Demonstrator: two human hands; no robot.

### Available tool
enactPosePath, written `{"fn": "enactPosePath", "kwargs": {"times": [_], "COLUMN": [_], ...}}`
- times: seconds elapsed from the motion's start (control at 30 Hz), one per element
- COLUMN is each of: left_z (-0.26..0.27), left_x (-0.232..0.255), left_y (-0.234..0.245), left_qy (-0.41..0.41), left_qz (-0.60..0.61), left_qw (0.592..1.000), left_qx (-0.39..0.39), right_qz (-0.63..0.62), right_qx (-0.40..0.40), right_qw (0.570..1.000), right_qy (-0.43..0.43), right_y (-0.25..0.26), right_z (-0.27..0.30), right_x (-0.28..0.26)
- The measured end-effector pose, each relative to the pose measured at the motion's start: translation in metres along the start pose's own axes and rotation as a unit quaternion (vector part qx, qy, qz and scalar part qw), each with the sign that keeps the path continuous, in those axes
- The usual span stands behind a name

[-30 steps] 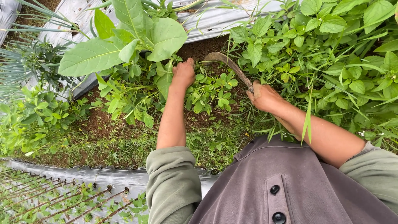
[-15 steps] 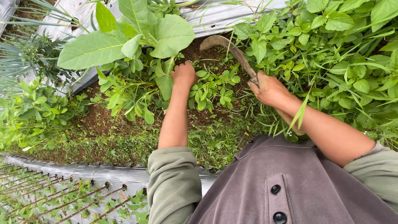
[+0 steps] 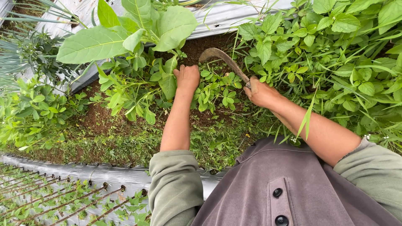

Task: The person uses a sickle to cut weeds at the base of plants in a garden bed. They repeatedly gather weeds with one hand and slice them with the sickle, clearing patches of soil around the crops.

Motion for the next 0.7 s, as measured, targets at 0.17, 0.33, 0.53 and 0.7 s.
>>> {"fn": "enactPosePath", "kwargs": {"times": [0.17,0.33,0.53,0.7], "left_z": [-0.007,-0.01,-0.001,0.013], "left_x": [-0.002,-0.004,-0.002,-0.006], "left_y": [0.008,-0.001,0.009,0.026], "left_qy": [0.0,0.009,0.011,0.02], "left_qz": [-0.015,-0.012,-0.015,0.043], "left_qw": [1.0,1.0,0.999,0.997], "left_qx": [-0.001,0.009,0.026,0.053], "right_qz": [-0.008,0.052,0.026,0.045], "right_qx": [0.002,-0.027,-0.019,-0.047], "right_qw": [1.0,0.998,0.999,0.998], "right_qy": [0.028,0.014,0.026,-0.01], "right_y": [-0.001,0.013,0.004,0.006], "right_z": [-0.036,-0.012,-0.048,-0.041], "right_x": [0.028,0.025,0.05,0.078]}}
Point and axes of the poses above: each hand's wrist, its own z-axis away from the middle knuckle, its own y-axis out of the back of the hand, x = y × z, the point moved 2 cm from there along -z, towards the middle knuckle, and after that the axes turned 13 degrees about -z, right-handed, at the moved point
